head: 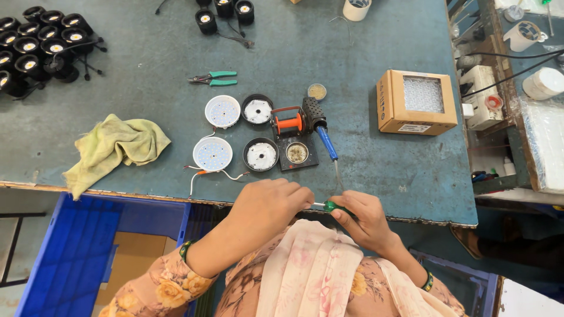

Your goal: The person assembles LED light modules by soldering wires to circular LED boards, inserting the boards into black housings, and securing them with a screwdriver. They handle multiple LED boards and housings, using a soldering iron, pliers, and a screwdriver on a workbench.

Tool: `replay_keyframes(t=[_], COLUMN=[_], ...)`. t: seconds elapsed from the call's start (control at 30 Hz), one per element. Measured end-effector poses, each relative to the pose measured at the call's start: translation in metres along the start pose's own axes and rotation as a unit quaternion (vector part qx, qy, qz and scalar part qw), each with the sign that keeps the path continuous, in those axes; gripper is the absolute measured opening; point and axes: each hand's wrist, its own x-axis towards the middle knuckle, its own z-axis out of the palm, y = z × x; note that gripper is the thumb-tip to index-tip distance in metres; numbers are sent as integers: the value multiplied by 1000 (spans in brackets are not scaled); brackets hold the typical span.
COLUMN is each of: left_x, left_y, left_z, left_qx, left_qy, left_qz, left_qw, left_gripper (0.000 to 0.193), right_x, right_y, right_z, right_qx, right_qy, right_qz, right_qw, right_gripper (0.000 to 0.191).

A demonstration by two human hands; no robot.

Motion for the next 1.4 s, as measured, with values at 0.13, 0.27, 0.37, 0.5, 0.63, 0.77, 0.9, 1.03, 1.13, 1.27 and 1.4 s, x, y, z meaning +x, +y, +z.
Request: replay_keyframes(t=[0.13,0.27,0.37,0.5,0.63,0.77,0.9,1.03,1.13,1.27,1.4], left_x=[6,22,34,28,9,0,-7,-10,-9,-19,-27], left_y=[0,3,8,0,-27,-54,-83,-104,-120,-140,-161], left_z=[3,7,4,-30,-64,-62,-66,-75,-82,-97,-110], left_qx=[52,39,82,39,59,-49,-71,-53,-36,-35,-74], left_qy=[-34,-76,-141,-3,32,-39,-81,-87,-90,-125,-114], left_qz=[42,37,30,19,-44,-97,-117,-76,-50,-45,-4], left_qw=[997,996,986,999,997,993,987,992,994,991,991], left_gripper=[15,18,25,52,35,20,21,23,26,30,25], right_x=[7,13,14,16,24,44,67,88,104,119,129], right_y=[4,13,19,24,24,21,12,4,0,-7,-15], right_z=[-6,-7,-3,2,10,26,46,67,85,106,125], right_qx=[-44,5,74,81,76,51,43,49,38,39,14], right_qy=[-14,-49,-75,-85,-59,-52,-41,-51,-39,-23,-14], right_qz=[-26,-33,-20,20,37,46,67,60,35,36,56], right_qw=[999,998,994,993,995,996,996,996,998,998,998], right_gripper=[25,24,27,31,31,31,31,32,33,33,34])
